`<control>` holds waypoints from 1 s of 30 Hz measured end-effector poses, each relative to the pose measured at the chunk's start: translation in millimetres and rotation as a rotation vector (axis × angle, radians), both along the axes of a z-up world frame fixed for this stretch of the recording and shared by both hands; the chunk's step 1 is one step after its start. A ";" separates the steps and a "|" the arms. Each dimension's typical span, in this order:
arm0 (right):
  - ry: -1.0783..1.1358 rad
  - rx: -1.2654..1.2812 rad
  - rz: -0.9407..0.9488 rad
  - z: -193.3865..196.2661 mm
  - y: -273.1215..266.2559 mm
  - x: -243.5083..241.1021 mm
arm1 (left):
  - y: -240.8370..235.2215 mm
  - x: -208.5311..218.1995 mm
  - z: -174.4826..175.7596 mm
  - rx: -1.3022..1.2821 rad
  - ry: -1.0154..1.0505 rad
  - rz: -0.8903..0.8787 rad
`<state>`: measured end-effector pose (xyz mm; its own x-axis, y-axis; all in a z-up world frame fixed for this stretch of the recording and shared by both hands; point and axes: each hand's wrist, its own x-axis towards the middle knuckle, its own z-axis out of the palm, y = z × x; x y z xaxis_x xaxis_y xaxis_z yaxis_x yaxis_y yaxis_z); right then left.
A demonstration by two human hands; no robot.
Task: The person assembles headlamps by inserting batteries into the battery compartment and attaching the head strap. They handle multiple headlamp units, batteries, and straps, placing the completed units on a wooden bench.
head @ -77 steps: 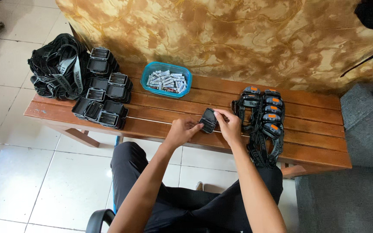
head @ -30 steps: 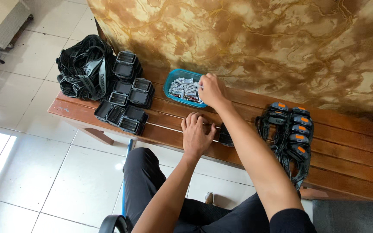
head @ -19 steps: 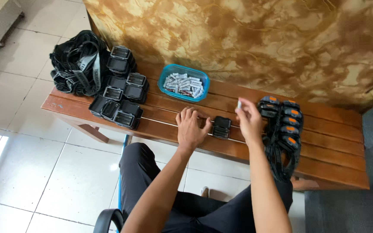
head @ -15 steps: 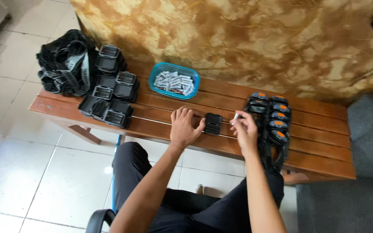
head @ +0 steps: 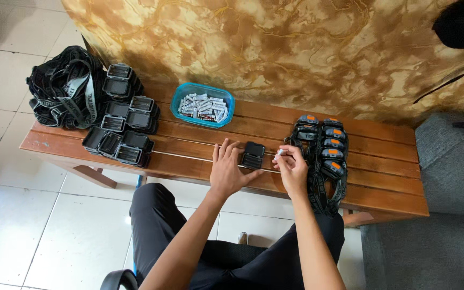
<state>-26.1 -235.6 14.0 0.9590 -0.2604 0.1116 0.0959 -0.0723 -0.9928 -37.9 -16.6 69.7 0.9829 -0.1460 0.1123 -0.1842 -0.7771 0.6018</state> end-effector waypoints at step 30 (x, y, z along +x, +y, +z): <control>0.056 0.095 0.005 17.1 13.4 -21.7 | 16.9 13.5 -38.9 -0.261 -0.047 -0.074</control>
<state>-47.7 -222.1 31.0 0.9645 -0.2622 0.0324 0.0399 0.0231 -0.9989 -24.4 0.3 30.9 0.9634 -0.1778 0.2003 -0.2671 -0.5805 0.7692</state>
